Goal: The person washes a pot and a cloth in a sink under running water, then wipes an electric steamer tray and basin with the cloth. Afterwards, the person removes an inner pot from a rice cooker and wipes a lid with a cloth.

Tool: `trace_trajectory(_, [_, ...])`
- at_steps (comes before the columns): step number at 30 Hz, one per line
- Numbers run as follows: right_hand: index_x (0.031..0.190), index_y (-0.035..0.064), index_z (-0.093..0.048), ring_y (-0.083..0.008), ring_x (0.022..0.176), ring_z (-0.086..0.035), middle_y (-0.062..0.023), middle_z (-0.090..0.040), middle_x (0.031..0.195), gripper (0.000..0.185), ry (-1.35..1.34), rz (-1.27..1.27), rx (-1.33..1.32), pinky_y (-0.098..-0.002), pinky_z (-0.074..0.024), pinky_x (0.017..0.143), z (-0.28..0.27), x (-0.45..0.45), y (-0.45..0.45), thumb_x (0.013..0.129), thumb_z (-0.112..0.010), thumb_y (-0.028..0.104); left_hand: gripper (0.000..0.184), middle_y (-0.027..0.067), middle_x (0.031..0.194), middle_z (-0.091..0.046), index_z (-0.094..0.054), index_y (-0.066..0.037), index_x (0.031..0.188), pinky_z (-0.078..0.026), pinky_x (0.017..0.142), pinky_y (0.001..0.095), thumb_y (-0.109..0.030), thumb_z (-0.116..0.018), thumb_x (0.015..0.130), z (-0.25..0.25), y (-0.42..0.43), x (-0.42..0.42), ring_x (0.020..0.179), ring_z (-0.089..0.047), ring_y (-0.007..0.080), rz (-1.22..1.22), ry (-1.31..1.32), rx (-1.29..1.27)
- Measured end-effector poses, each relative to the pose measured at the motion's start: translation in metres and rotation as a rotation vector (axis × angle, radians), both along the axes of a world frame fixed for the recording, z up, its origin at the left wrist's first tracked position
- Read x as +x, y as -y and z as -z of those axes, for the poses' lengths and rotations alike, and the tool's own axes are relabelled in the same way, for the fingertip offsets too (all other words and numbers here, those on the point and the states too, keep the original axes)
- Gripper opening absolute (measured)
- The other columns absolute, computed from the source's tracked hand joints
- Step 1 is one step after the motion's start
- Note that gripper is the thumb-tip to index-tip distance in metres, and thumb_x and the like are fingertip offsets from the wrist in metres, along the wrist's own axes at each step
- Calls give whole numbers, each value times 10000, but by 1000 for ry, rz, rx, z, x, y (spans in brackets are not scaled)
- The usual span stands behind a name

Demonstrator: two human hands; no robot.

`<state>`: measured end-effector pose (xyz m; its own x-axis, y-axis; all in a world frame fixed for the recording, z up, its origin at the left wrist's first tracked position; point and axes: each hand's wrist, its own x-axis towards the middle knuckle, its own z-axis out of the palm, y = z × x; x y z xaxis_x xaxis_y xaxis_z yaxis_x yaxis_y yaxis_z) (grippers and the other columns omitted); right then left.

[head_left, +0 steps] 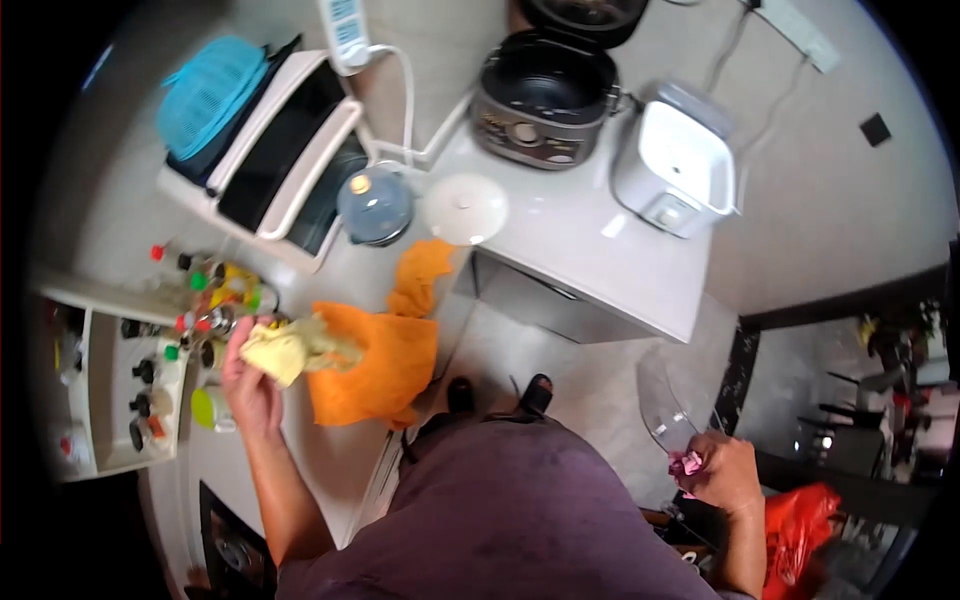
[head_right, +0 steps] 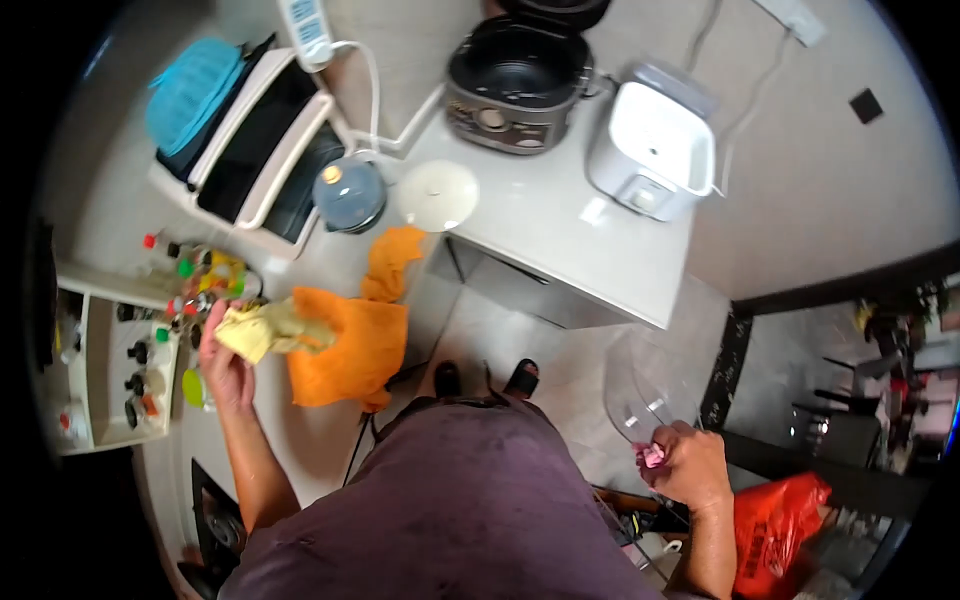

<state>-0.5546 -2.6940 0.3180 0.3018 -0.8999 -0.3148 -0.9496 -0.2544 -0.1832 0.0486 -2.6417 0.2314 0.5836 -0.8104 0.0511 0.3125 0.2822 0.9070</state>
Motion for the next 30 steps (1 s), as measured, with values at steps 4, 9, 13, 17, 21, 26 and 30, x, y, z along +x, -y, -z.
trace_trajectory(4, [724, 108, -620, -317, 623, -632, -75, -620, 715, 232, 17, -146, -160, -426, -493, 558, -35, 37, 22, 666, -810, 226, 270, 146, 1171, -615, -647, -18, 1124, -524, 962, 371, 10, -678, 857, -11, -3, -6, 1095, -621, 253, 55, 205, -15])
trace_trajectory(9, [851, 100, -655, -326, 713, -667, -116, -629, 810, 173, 38, -250, -315, -446, -531, 612, 51, 61, 78, 800, -744, 240, 342, 137, 1078, -663, -599, 6, 1224, -525, 916, 325, 1, -627, 884, -32, -1, -39, 975, -658, 209, 67, 277, 12])
trace_trajectory(13, [875, 102, -668, -318, 732, -676, -130, -633, 835, 152, 29, -310, -366, -450, -535, 634, 128, 72, 115, 824, -721, 234, 421, 142, 1068, -673, -553, 68, 1298, -534, 846, 296, 5, -512, 884, -45, 6, -75, 937, -666, 196, 106, -29, 77])
trace_trajectory(17, [866, 85, -664, -314, 743, -679, -150, -629, 889, 172, 24, -297, -350, -460, -541, 644, 163, 96, 142, 835, -710, 248, 514, 150, 1156, -656, -502, 63, 1392, -528, 930, 370, -85, -419, 907, -35, 11, -102, 1015, -659, 242, 46, -308, 158])
trace_trajectory(21, [878, 87, -685, -317, 803, -699, -163, -636, 1092, 187, 181, -223, -378, -448, -564, 698, 148, 109, 151, 832, -721, 264, 559, 176, 1331, -586, -430, 36, 1461, -467, 1041, 457, -221, -441, 966, -35, 9, -120, 1198, -590, 299, 180, -452, 82])
trace_trajectory(26, [910, 62, -683, -341, 853, -703, -146, -677, 1038, 290, 514, 176, -290, -411, -555, 738, 109, 101, 179, 735, -763, 278, 502, 156, 1291, -608, -442, 33, 1449, -492, 1018, 398, -133, -548, 987, -45, 7, -131, 1149, -624, 252, 196, -322, 134])
trace_trajectory(30, [993, 78, -677, -365, 898, -694, -172, -686, 1100, 367, 490, 426, -211, -429, -543, 787, 111, 102, 217, 734, -759, 325, 501, 135, 1214, -651, -489, 37, 1401, -517, 979, 353, 33, -626, 919, -42, 11, -142, 1083, -658, 214, 243, -169, 215])
